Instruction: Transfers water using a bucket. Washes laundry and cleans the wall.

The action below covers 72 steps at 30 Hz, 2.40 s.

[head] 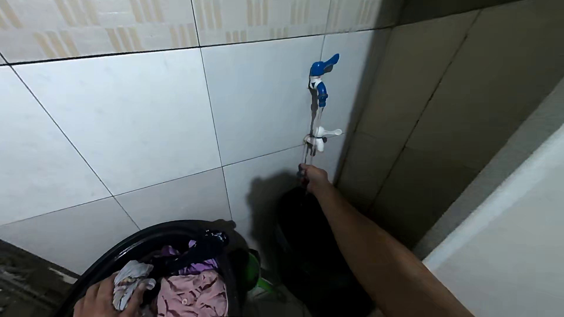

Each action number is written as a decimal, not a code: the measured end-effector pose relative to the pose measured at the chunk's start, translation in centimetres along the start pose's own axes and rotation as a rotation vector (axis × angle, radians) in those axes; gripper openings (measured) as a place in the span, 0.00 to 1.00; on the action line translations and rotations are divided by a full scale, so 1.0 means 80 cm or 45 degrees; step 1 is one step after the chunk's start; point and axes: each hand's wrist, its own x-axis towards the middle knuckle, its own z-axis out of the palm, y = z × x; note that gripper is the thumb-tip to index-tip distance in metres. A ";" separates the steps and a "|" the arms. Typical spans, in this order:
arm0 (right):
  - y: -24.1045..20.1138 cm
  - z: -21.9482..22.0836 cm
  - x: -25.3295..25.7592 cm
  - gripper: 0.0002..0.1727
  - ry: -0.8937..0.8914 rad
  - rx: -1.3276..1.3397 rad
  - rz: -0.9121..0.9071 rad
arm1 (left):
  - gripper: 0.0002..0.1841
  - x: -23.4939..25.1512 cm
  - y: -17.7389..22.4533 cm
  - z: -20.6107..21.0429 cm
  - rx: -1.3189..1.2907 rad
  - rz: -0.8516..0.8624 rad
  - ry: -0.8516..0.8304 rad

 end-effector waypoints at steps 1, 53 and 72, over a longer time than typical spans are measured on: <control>0.008 -0.003 0.007 0.16 0.053 -0.002 0.034 | 0.45 0.000 0.000 0.000 0.009 -0.006 -0.006; 0.069 0.208 -0.375 0.21 -1.266 -1.316 -0.760 | 0.30 -0.113 0.088 -0.034 0.014 0.431 -0.631; 0.077 0.173 -0.379 0.20 -1.468 -1.414 -1.193 | 0.25 -0.073 0.020 -0.140 -0.338 0.029 -0.458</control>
